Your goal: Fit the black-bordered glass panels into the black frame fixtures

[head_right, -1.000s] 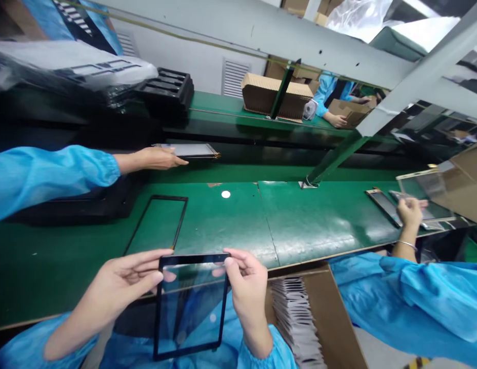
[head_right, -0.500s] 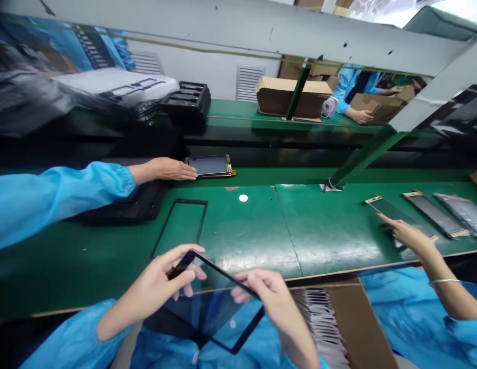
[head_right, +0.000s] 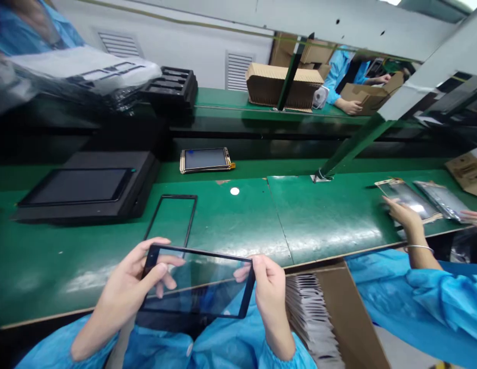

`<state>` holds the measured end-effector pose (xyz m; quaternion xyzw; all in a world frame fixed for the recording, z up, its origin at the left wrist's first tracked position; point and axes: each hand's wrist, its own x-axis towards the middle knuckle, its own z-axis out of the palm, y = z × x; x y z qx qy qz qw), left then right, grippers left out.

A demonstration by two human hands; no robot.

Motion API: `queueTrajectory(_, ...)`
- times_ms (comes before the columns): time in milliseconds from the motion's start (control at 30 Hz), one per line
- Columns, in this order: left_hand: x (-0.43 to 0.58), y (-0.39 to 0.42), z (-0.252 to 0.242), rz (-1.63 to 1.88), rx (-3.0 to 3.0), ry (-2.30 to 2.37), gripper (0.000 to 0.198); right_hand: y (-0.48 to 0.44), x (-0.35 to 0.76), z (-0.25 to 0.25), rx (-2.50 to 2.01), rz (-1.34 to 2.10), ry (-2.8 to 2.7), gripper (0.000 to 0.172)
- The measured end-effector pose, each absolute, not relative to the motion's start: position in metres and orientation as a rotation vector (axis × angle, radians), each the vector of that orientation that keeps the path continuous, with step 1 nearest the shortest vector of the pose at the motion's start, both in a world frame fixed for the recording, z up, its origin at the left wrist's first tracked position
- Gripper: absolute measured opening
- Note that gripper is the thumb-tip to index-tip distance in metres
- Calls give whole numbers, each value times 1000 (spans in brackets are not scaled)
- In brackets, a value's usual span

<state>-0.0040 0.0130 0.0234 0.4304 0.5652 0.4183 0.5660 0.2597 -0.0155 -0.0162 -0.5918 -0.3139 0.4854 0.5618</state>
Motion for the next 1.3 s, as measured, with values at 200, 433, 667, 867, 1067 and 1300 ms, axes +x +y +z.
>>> queueTrajectory(200,-10,11,16,949,1027,1331,57,-17,256,-15,-1385,1126,-765,32)
queueTrajectory(433,-8,8,10,990,1130,1361,45,-22,258,-18,-1346,1137,-777,38)
queueTrajectory(667,2,29,31,834,2280,1269,38,-26,249,-2,-1410,1119,-892,33)
queueTrajectory(867,2,44,30,690,2443,1017,28,-29,246,2,-1419,1117,-925,31)
queueTrajectory(1067,12,33,32,596,2281,972,33,-25,241,3,-1354,1248,-1037,31)
queueTrajectory(1300,22,22,23,626,1337,1058,44,-17,240,-2,-1220,1452,-851,39)
